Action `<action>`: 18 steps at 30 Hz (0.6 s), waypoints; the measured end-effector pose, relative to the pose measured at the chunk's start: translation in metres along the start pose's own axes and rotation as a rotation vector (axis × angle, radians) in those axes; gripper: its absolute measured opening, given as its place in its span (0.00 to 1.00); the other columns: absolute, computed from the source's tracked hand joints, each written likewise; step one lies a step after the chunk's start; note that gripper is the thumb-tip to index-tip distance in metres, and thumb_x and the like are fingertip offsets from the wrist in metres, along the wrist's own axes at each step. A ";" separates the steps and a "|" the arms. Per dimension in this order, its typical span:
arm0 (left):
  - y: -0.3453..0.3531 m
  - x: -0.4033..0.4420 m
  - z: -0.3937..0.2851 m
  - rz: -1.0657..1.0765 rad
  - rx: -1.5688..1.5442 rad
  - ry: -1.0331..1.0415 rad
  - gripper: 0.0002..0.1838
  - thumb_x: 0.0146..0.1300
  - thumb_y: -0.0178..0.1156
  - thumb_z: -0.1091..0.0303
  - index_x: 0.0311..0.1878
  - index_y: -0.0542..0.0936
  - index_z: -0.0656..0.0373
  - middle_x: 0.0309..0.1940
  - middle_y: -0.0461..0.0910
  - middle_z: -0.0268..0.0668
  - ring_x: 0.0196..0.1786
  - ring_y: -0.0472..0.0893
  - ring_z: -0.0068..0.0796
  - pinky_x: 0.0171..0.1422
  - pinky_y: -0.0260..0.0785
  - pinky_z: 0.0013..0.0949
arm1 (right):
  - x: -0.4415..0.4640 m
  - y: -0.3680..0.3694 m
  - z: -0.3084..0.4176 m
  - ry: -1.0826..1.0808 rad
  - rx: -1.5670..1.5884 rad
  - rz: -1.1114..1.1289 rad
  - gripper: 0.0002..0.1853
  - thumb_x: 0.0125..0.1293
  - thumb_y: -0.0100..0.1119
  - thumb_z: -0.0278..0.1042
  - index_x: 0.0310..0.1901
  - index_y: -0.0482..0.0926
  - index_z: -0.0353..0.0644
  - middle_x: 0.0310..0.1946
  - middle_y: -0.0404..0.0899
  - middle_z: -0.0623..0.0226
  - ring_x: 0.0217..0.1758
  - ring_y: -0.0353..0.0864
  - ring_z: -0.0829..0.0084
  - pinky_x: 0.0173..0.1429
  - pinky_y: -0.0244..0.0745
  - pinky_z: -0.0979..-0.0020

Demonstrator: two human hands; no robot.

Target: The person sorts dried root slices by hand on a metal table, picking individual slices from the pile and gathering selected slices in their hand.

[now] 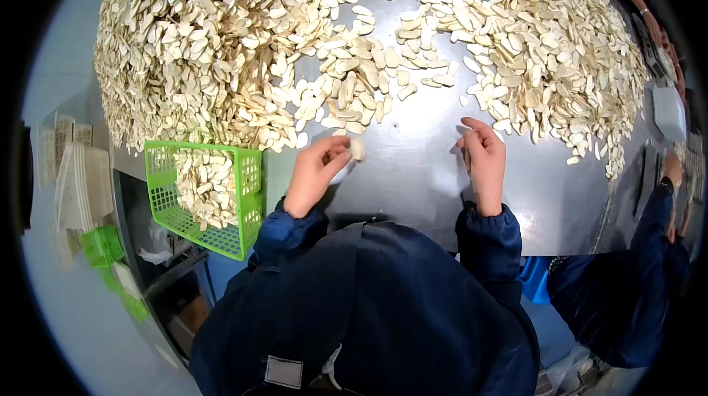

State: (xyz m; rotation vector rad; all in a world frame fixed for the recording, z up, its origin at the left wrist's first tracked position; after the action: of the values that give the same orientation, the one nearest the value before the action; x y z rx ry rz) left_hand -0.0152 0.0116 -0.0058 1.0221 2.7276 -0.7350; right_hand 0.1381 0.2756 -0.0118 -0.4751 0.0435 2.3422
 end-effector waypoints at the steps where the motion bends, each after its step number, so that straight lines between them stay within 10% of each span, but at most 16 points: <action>1: 0.004 0.002 -0.013 -0.118 0.148 0.081 0.17 0.57 0.65 0.67 0.50 0.77 0.58 0.42 0.78 0.42 0.41 0.80 0.40 0.43 0.72 0.39 | -0.007 0.002 0.010 0.019 0.015 0.039 0.14 0.66 0.51 0.29 0.51 0.78 0.35 0.24 0.78 0.72 0.16 0.60 0.89 0.21 0.55 0.84; 3: -0.010 0.010 -0.016 -0.375 0.468 0.243 0.13 0.55 0.65 0.68 0.42 0.77 0.59 0.34 0.76 0.42 0.37 0.78 0.44 0.38 0.70 0.41 | -0.021 0.032 0.020 0.088 0.092 0.178 0.13 0.66 0.51 0.27 0.49 0.78 0.32 0.23 0.77 0.70 0.16 0.60 0.88 0.20 0.55 0.83; 8: -0.002 0.018 -0.015 -0.225 0.472 0.222 0.10 0.55 0.65 0.69 0.38 0.75 0.59 0.32 0.76 0.41 0.36 0.77 0.45 0.37 0.69 0.42 | -0.044 0.073 0.002 0.310 0.341 0.619 0.13 0.69 0.49 0.29 0.51 0.76 0.31 0.25 0.77 0.66 0.14 0.60 0.87 0.18 0.54 0.83; 15: 0.008 -0.005 -0.070 0.076 0.082 0.207 0.13 0.56 0.64 0.72 0.45 0.79 0.62 0.25 0.76 0.41 0.30 0.78 0.39 0.37 0.70 0.33 | -0.042 0.104 -0.017 0.579 1.031 0.852 0.22 0.76 0.39 0.42 0.56 0.71 0.31 0.34 0.78 0.61 0.19 0.66 0.83 0.16 0.52 0.83; 18: 0.005 0.015 -0.051 -0.102 0.156 0.301 0.14 0.57 0.63 0.72 0.47 0.79 0.63 0.30 0.76 0.43 0.31 0.79 0.39 0.38 0.71 0.34 | -0.047 0.113 -0.010 0.642 0.772 0.742 0.19 0.73 0.42 0.34 0.60 0.67 0.31 0.41 0.78 0.59 0.22 0.68 0.82 0.16 0.51 0.85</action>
State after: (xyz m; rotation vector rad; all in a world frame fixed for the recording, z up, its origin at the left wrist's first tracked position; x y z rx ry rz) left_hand -0.0217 0.0486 0.0320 1.1134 3.0380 -0.8877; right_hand 0.0967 0.1605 -0.0167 -0.8729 1.5832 2.4639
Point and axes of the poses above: each hand's wrist, its own x-axis towards the middle knuckle, its own y-axis out of the palm, z = x × y, the point moved 2 cm from there along x, towards the middle knuckle
